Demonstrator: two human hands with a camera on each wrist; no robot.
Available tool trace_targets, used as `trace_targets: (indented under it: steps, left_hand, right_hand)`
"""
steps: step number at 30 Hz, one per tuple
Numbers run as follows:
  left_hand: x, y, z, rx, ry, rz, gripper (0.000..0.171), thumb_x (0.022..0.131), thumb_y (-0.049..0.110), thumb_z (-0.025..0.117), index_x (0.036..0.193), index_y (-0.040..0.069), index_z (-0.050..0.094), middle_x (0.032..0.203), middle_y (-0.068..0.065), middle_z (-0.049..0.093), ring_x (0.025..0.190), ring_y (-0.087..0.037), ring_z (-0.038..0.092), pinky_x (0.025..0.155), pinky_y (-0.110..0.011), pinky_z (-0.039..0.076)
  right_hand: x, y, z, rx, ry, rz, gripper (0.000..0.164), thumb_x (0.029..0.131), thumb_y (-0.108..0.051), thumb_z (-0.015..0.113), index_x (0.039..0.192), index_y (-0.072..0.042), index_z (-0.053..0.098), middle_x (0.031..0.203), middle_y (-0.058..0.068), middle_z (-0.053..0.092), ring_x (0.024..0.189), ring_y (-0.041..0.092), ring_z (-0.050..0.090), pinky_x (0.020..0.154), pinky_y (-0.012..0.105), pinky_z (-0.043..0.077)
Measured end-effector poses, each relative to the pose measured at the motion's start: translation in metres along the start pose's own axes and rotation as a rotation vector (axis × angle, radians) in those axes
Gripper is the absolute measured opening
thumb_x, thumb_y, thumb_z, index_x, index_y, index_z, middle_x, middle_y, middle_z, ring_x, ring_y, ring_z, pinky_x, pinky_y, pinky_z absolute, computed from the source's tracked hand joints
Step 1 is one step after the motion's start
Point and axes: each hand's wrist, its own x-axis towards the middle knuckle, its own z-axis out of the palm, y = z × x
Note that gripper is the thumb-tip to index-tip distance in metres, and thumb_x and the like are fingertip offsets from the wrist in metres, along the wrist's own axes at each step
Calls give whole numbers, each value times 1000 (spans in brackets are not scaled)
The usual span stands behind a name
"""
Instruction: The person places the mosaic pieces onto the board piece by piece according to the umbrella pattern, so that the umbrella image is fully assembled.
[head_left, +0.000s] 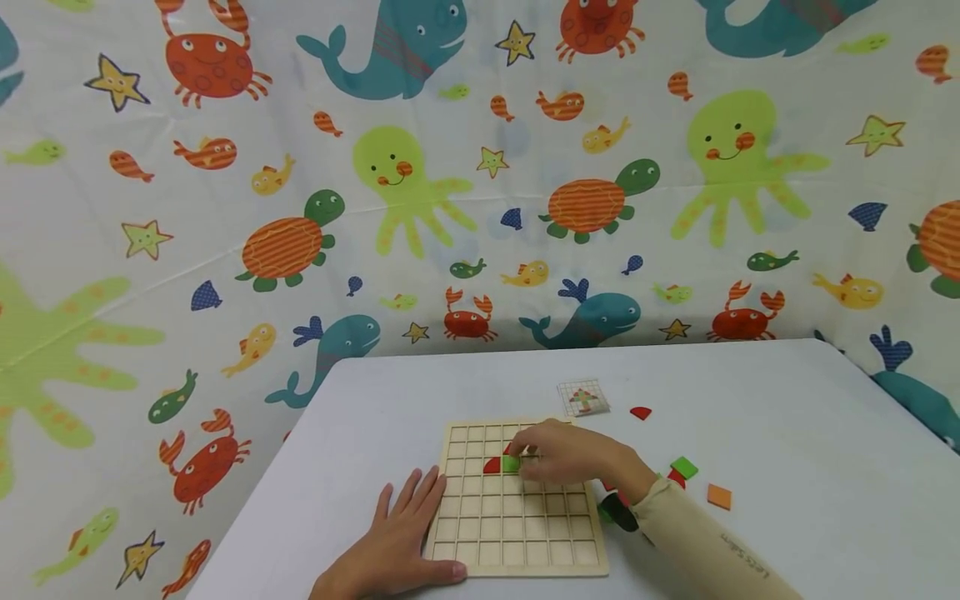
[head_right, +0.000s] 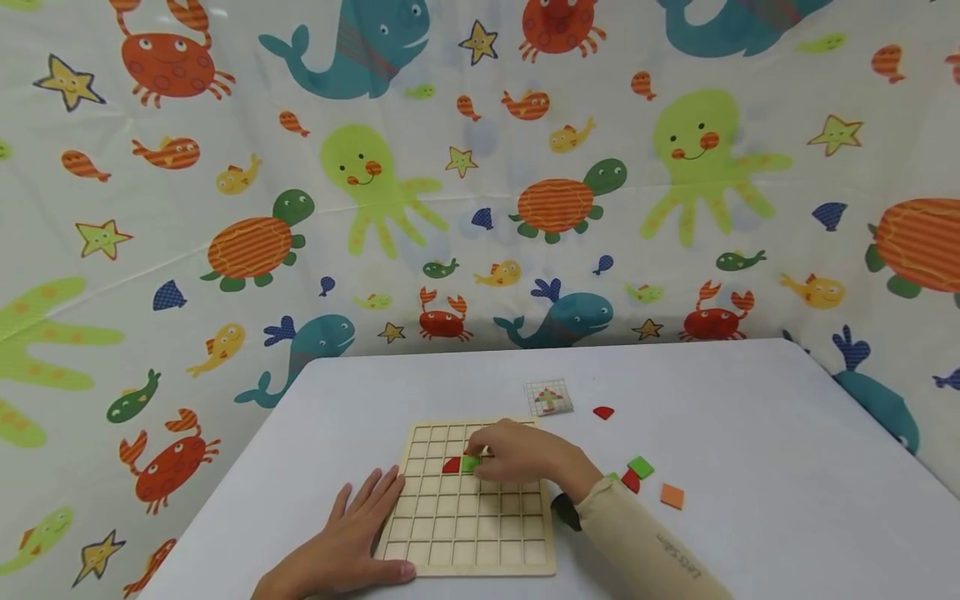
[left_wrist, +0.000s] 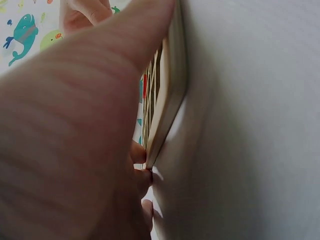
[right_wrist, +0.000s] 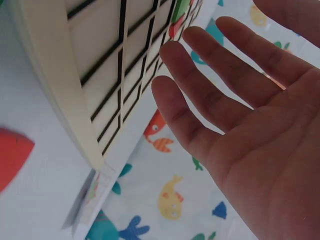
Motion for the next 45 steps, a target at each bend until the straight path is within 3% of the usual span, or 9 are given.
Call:
trace_targets:
  steps: [6, 10, 16, 24, 35, 45]
  left_hand:
    - [1, 0, 0, -8, -5, -45, 134, 72, 84, 75, 172, 13, 23, 179, -6, 12, 164, -39, -3, 120, -70, -16]
    - [1, -1, 0, -8, -2, -39, 134, 72, 85, 74, 172, 13, 22, 179, -6, 13, 164, -39, -4, 120, -70, -17]
    - [3, -2, 1, -9, -1, -40, 135, 70, 86, 74, 172, 14, 23, 179, -5, 13, 164, -38, -4, 120, -70, -18]
    - [2, -2, 2, 2, 9, -36, 134, 71, 85, 74, 172, 12, 23, 179, -7, 13, 164, -39, -2, 120, -70, -16]
    - [2, -1, 4, 0, 3, -35, 135, 70, 86, 73, 172, 13, 23, 179, -6, 13, 164, -39, -3, 119, -70, -18]
    - [0, 1, 2, 5, 12, -28, 134, 72, 86, 72, 172, 12, 22, 179, -7, 13, 164, -38, -3, 120, -70, -17]
  right_hand:
    - [-12, 8, -17, -7, 56, 66, 28, 103, -18, 71, 129, -8, 73, 128, 4, 71, 121, 28, 64, 103, 51, 54]
    - [-23, 20, -32, -35, 98, 94, 30, 102, -17, 73, 129, -5, 72, 128, 9, 71, 121, 33, 64, 101, 51, 56]
    - [-40, 47, -55, -39, 152, 129, 33, 101, -12, 75, 131, 1, 70, 128, 14, 72, 120, 36, 66, 99, 49, 58]
    - [-57, 87, -76, -59, 177, 239, 37, 95, -9, 80, 130, -1, 71, 124, 16, 71, 118, 39, 63, 100, 56, 56]
    - [-68, 138, -79, -41, 134, 369, 23, 91, -3, 80, 113, -5, 73, 95, 6, 63, 92, 26, 58, 81, 40, 57]
    - [-66, 140, -77, -72, 134, 403, 14, 93, -6, 79, 99, -1, 68, 88, 4, 63, 85, 23, 57, 80, 39, 58]
